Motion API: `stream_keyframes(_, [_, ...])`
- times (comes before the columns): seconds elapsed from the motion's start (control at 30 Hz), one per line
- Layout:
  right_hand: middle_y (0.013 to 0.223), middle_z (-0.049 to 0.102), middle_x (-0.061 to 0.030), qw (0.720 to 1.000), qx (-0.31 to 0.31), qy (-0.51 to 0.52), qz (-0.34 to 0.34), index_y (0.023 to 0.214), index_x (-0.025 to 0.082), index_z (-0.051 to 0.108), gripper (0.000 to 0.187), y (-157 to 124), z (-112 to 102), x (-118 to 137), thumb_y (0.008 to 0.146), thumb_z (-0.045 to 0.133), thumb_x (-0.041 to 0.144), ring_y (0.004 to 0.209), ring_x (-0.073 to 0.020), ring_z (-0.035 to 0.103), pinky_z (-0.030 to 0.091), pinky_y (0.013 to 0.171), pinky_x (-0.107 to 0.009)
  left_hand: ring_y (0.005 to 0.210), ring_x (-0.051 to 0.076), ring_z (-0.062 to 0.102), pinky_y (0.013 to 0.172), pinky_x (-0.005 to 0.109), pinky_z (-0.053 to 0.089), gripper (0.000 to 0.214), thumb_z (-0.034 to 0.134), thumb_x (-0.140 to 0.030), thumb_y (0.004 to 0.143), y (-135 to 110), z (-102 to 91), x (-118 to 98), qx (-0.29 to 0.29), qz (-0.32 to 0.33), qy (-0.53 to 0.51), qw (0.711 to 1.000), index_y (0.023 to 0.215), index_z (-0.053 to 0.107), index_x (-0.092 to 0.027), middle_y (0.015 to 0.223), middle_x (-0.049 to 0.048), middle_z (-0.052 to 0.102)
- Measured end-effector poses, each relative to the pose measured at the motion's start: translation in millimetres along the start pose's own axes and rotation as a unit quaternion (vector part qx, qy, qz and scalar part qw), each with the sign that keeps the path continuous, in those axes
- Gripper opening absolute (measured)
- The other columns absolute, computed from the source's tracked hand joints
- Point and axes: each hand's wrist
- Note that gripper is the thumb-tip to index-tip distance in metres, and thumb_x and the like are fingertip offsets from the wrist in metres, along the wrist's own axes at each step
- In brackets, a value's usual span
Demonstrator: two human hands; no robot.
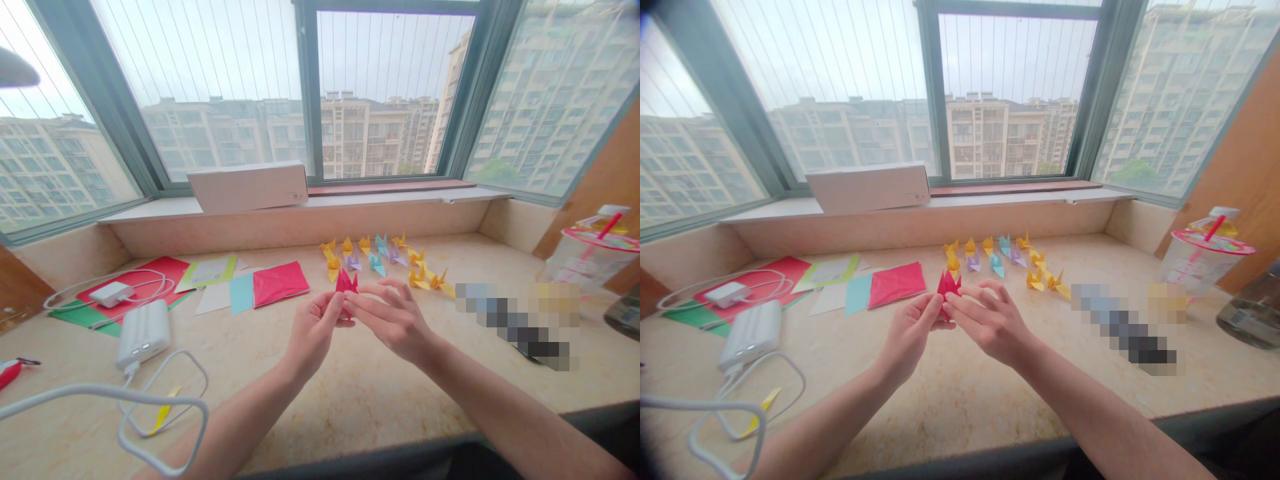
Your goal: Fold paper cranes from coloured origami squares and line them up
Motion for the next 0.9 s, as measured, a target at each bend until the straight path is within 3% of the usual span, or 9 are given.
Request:
stream_keyframes(0.13, [0.126, 0.071, 0.0003, 0.999, -0.026, 0.029, 0.004, 0.126, 0.030, 0.065, 0.042, 2.4, 1.7, -0.5, 0.092, 0.060, 0.007, 0.115, -0.0228, 0.066, 0.042, 0.102, -0.048, 0.076, 0.019, 0.072, 0.073, 0.033, 0.063, 0.035, 0.068, -0.045, 0.087, 1.4, -0.1, -0.9, -0.016, 0.016, 0.000, 1.000, 0.095, 0.072, -0.012, 0.085, 0.0076, 0.075])
stream_keyframes(0.3, [0.108, 0.078, -0.0025, 0.979, -0.109, 0.130, 0.109, 0.117, 0.030, 0.068, 0.035, 6.4, 8.7, 2.5, 0.089, 0.061, 0.010, 0.106, -0.0248, 0.069, 0.047, 0.096, -0.049, 0.081, 0.022, 0.074, 0.073, 0.034, 0.063, 0.033, 0.064, -0.043, 0.091, 1.7, 0.1, -2.9, -0.011, 0.039, 0.003, 0.999, 0.100, 0.069, -0.012, 0.090, 0.0095, 0.076])
stream_keyframes(0.47, [0.095, 0.074, -0.0056, 0.916, -0.149, 0.229, 0.294, 0.103, 0.024, 0.069, 0.016, 8.5, 14.1, 10.0, 0.087, 0.070, 0.027, 0.089, -0.0231, 0.066, 0.052, 0.082, -0.041, 0.082, 0.023, 0.075, 0.072, 0.035, 0.063, 0.033, 0.063, -0.043, 0.091, 1.5, -0.2, -2.9, -0.013, 0.057, 0.014, 0.998, 0.100, 0.068, -0.012, 0.092, 0.0102, 0.077])
stream_keyframes(0.57, [0.096, 0.074, -0.0058, 0.870, -0.102, 0.309, 0.371, 0.103, 0.022, 0.069, 0.022, 9.9, 16.3, 12.1, 0.085, 0.072, 0.035, 0.085, -0.0217, 0.064, 0.050, 0.080, -0.039, 0.080, 0.022, 0.075, 0.072, 0.035, 0.064, 0.034, 0.063, -0.044, 0.091, 1.4, -0.1, -0.4, -0.006, 0.073, 0.024, 0.997, 0.098, 0.069, -0.012, 0.093, 0.0100, 0.077])
stream_keyframes(0.67, [0.092, 0.075, -0.0050, 0.826, -0.051, 0.395, 0.398, 0.097, 0.022, 0.073, 0.017, 11.8, 17.0, 11.4, 0.089, 0.068, 0.036, 0.083, -0.0210, 0.064, 0.049, 0.082, -0.040, 0.078, 0.021, 0.074, 0.072, 0.035, 0.064, 0.033, 0.063, -0.044, 0.091, 1.9, -0.6, 3.8, 0.003, 0.087, 0.031, 0.996, 0.097, 0.068, -0.012, 0.092, 0.0097, 0.077])
stream_keyframes(0.77, [0.092, 0.074, -0.0050, 0.796, -0.071, 0.450, 0.399, 0.093, 0.023, 0.075, 0.014, 12.9, 16.6, 9.2, 0.088, 0.070, 0.034, 0.087, -0.0216, 0.065, 0.049, 0.084, -0.040, 0.077, 0.020, 0.074, 0.071, 0.035, 0.063, 0.032, 0.063, -0.043, 0.092, 3.1, -1.2, 7.5, 0.012, 0.089, 0.023, 0.996, 0.096, 0.067, -0.012, 0.089, 0.0093, 0.076])
stream_keyframes(0.9, [0.092, 0.072, -0.0045, 0.787, -0.087, 0.470, 0.389, 0.089, 0.024, 0.077, 0.009, 11.0, 17.9, 6.6, 0.086, 0.073, 0.032, 0.088, -0.0206, 0.065, 0.050, 0.083, -0.038, 0.072, 0.018, 0.072, 0.069, 0.034, 0.063, 0.029, 0.064, -0.042, 0.091, 4.8, -1.0, 8.3, 0.012, 0.079, 0.008, 0.997, 0.099, 0.062, -0.015, 0.082, 0.0065, 0.075])
Point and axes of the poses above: each hand's wrist, its own y-axis towards the middle knuckle, its own z-axis out of the palm, x = y × z
